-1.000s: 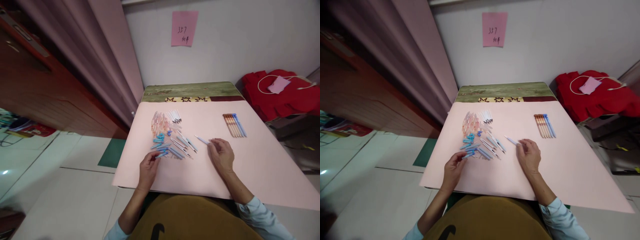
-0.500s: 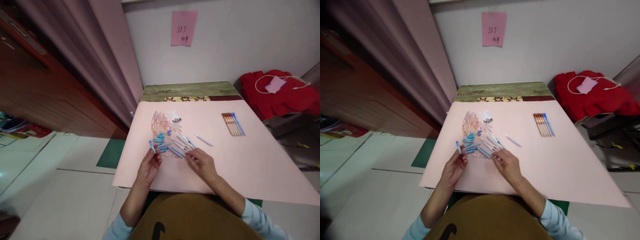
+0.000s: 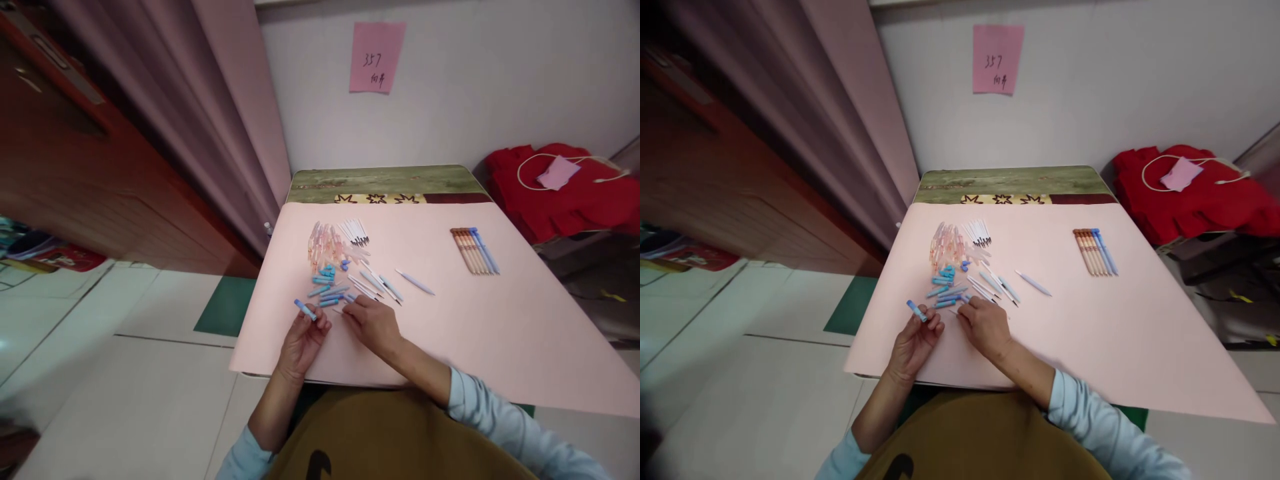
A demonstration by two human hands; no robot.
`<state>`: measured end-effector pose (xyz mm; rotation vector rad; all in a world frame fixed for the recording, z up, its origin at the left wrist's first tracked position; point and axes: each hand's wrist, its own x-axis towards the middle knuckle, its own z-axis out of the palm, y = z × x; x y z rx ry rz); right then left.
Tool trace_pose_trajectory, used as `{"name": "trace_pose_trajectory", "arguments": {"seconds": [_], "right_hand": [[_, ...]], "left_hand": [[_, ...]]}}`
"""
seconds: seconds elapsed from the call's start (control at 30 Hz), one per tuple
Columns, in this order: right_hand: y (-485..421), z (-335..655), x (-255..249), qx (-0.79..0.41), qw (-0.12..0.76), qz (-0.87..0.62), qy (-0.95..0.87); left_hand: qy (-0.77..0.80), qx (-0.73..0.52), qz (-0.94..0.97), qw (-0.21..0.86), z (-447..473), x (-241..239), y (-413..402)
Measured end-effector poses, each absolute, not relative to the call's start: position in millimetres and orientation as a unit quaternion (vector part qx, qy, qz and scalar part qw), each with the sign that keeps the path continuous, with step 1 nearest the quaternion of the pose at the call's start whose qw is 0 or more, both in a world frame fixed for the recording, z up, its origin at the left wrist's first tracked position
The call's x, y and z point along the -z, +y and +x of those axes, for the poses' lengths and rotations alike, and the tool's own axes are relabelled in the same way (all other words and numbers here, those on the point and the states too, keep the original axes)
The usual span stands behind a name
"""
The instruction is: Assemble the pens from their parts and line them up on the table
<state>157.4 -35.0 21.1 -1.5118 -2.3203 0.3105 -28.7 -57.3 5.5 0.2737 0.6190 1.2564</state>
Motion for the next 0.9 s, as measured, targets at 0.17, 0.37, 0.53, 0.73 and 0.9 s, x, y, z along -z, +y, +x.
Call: {"name": "trace_pose_trajectory", "arguments": {"seconds": [0.17, 0.37, 0.53, 0.73, 0.9], "right_hand": [[-27.8, 135.6, -14.5, -0.049, 0.13, -0.528, -0.838], [-34.4, 144.7, -20.6, -0.081, 0.237, -0.536, -0.806], [-49.4, 159.2, -53.1, -0.315, 0.331, -0.517, -0.724], [-60.2, 162.7, -59.3, -0.305, 0.361, -0.509, -0.719], [-62.1, 164.7, -54.5, -0.301, 0.343, -0.505, -0.733]], "left_hand": [[0.307, -0.569, 0.13, 0.752, -28.5, -2.9, -55.7], [0.316, -0.563, 0.118, 0.754, -30.0, -3.2, -59.0], [0.316, -0.561, 0.089, 0.76, -17.9, -8.2, -62.6], [0.334, -0.558, 0.02, 0.759, 4.4, -14.9, -69.6], [0.354, -0.535, 0.022, 0.767, 11.7, -19.2, -75.1]]}}
